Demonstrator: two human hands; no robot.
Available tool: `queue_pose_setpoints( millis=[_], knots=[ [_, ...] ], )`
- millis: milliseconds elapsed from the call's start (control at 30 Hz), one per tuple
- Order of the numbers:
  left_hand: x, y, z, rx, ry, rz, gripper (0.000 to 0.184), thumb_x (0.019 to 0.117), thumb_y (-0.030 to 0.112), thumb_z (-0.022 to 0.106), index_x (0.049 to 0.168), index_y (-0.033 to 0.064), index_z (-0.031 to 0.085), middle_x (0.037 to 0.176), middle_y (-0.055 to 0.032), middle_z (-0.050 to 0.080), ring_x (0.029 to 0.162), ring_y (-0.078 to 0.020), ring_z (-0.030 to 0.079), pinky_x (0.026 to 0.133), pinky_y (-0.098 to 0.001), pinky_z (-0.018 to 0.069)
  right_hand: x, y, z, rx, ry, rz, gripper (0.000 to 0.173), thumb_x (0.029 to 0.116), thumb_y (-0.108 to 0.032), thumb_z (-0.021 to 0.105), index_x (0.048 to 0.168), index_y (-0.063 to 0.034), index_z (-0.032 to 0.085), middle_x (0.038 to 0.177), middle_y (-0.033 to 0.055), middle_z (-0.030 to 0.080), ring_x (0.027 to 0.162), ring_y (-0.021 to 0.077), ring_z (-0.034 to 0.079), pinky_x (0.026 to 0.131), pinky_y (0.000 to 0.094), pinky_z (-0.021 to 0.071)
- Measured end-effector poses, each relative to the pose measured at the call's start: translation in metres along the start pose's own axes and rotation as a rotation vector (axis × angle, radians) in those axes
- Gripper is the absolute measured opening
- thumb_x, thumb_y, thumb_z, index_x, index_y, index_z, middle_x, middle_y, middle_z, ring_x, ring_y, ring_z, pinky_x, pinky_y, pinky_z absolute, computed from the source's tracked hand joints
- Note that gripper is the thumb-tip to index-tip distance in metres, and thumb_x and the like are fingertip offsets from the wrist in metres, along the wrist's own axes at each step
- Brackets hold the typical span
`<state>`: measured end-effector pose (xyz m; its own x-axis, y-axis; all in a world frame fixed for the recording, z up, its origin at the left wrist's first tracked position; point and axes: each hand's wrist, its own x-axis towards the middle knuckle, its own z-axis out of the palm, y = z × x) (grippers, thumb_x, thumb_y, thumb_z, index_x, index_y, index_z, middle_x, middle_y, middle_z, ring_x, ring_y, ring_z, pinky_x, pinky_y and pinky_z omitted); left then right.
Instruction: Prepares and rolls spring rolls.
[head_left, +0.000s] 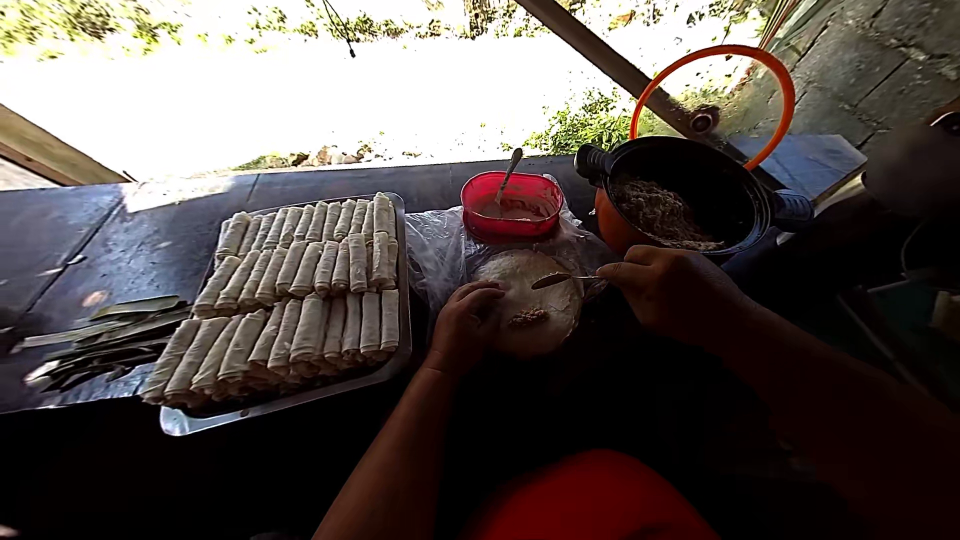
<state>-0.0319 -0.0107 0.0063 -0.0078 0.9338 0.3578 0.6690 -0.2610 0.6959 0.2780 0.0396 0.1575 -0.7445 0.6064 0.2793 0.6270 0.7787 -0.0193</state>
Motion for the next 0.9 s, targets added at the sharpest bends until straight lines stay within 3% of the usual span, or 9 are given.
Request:
queue_pose_setpoints(
  millis=[200,367,567,733,900],
  knots=[
    [0.001,0.001,0.000,0.004,0.006,0.007,0.019,0.0927,0.019,0.069,0.110,0.0158,0.076,0.129,0.0008,0.069,0.127,-0.0093,0.060,0.107,-0.0364,0.0513,-0.006,-0.006,0.030,-0.028,-0.144,-0.074,0.027,0.0974,-0.010,0.056,0.114,-0.0188,0.076,0.085,0.0040,0.062,0.071,0.0193,0.064,0.059,0.0359,0.0549],
    [-0.001,0.000,0.001,-0.003,-0.001,-0.009,0.021,0.0923,0.019,0.069,0.112,0.0161,0.076,0.130,0.0011,0.068,0.128,-0.0099,0.059,0.108,-0.0376,0.0507,0.000,-0.008,0.014,0.007,-0.047,-0.062,0.028,0.0971,-0.011,0.057,0.115,-0.0189,0.077,0.083,0.0024,0.061,0.069,0.0169,0.063,0.057,0.0344,0.0535],
    [0.000,-0.002,0.002,-0.013,0.007,-0.010,0.020,0.0929,0.018,0.068,0.111,0.0163,0.076,0.129,0.0020,0.069,0.127,-0.0090,0.060,0.107,-0.0362,0.0513,-0.009,-0.019,0.049,0.017,-0.109,-0.099,0.034,0.0978,-0.008,0.053,0.123,-0.0178,0.073,0.088,0.0076,0.064,0.073,0.0227,0.066,0.061,0.0382,0.0563],
    [0.001,-0.001,0.002,-0.013,0.005,-0.023,0.021,0.0936,0.019,0.067,0.113,0.0169,0.076,0.130,0.0020,0.069,0.126,-0.0081,0.060,0.107,-0.0351,0.0513,-0.004,-0.016,0.038,0.025,-0.034,-0.074,0.032,0.0983,-0.009,0.054,0.120,-0.0190,0.075,0.085,0.0050,0.063,0.072,0.0202,0.065,0.061,0.0364,0.0560],
    [0.001,-0.002,0.002,0.004,0.008,-0.026,0.024,0.0925,0.019,0.067,0.115,0.0186,0.075,0.131,0.0034,0.068,0.128,-0.0077,0.059,0.108,-0.0348,0.0502,-0.008,-0.019,0.054,0.013,-0.098,-0.087,0.034,0.0972,-0.008,0.052,0.122,-0.0188,0.073,0.088,0.0077,0.064,0.074,0.0227,0.066,0.062,0.0385,0.0567]
  ],
)
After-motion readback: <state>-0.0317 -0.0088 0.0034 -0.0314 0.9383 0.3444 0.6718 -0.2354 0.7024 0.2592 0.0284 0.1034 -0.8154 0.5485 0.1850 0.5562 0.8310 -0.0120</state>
